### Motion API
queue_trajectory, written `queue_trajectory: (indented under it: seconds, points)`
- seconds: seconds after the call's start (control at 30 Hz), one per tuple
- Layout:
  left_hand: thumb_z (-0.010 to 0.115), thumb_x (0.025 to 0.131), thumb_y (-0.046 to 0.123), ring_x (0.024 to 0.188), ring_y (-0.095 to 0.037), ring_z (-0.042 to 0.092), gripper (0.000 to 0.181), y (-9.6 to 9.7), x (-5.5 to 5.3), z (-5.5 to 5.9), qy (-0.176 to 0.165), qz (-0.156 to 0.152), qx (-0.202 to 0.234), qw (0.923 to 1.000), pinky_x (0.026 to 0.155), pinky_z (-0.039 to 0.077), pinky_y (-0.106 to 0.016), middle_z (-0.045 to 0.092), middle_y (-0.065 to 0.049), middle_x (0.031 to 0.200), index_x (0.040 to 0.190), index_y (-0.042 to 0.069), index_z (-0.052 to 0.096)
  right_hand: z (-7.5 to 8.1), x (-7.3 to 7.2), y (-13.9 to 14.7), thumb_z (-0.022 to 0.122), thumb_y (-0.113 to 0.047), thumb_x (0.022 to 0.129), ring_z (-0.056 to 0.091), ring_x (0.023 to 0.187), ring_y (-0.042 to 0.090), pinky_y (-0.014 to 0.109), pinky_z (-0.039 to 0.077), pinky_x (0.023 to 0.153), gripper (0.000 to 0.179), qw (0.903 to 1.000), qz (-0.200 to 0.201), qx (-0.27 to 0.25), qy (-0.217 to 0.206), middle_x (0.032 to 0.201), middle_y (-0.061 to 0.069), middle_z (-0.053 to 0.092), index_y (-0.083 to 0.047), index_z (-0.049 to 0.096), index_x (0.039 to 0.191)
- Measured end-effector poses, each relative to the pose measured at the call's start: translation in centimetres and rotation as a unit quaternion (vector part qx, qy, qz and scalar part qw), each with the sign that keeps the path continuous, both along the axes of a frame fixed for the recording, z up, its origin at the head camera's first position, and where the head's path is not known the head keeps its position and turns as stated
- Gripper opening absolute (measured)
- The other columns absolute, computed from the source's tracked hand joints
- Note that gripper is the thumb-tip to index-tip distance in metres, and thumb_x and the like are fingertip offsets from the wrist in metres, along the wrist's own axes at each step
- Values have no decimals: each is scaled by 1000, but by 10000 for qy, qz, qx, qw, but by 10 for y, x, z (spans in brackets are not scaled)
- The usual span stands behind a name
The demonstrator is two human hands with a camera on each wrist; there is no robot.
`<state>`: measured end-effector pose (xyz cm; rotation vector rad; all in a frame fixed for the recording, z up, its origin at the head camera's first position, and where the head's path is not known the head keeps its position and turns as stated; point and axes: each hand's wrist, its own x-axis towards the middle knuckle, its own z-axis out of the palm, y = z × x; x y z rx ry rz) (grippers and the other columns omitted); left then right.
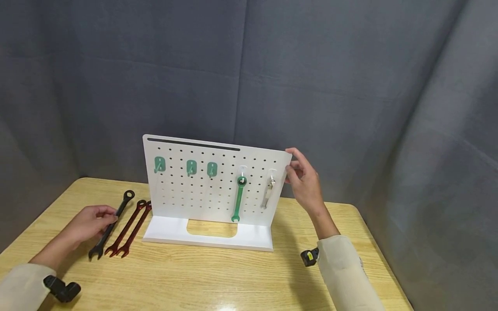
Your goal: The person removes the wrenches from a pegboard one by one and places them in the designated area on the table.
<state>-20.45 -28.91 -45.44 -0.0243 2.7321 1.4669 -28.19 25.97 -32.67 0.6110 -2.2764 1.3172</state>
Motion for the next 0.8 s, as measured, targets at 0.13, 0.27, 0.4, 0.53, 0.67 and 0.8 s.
queue_trajectory:
  seconds: [0.13,0.27,0.4,0.53,0.67,0.8]
  points:
    - [56,104,11,76,-24,53,33,-1,-4,-1,-113,19,-143,9998,61,54,-39,59,-15,97,126,-14,57,0,0,-2,57,5,103,68,91,29,22,59,75,50,9999,-64,72,53,106,16,63,-16,52,147]
    - [57,102,10,75,-24,54,31,-3,-6,-3,-175,-28,-300,9994,61,54,-38,60,-12,91,121,-15,60,1,1,-3,57,6,103,67,91,31,21,58,75,49,9999,-134,77,45,108,17,63,-16,52,147]
    - [59,101,10,76,-24,56,29,-4,-7,-4,-160,-24,-424,9990,61,55,-37,61,-13,90,116,-15,62,7,7,-7,55,9,102,67,90,36,20,58,74,48,9998,-163,92,50,109,23,61,-9,51,146]
    - [59,100,11,79,-25,59,32,-3,-8,-4,-111,-28,-433,9990,62,56,-38,64,-17,96,117,-16,61,17,18,-14,54,14,100,65,90,43,23,59,74,47,9998,-135,79,75,108,29,60,-1,50,144]
    - [59,100,11,80,-26,59,33,-2,-8,-4,-159,-20,-459,9988,62,56,-38,64,-17,97,118,-16,61,20,23,-17,54,14,100,65,91,44,30,61,76,47,9998,-141,100,41,107,29,60,0,50,144]
    - [60,100,12,80,-26,60,33,-1,-8,-4,-131,-30,-529,9985,60,56,-37,64,-16,96,118,-16,61,14,18,-13,54,13,100,65,91,41,34,61,77,47,9997,-167,153,77,108,26,60,-2,50,145]
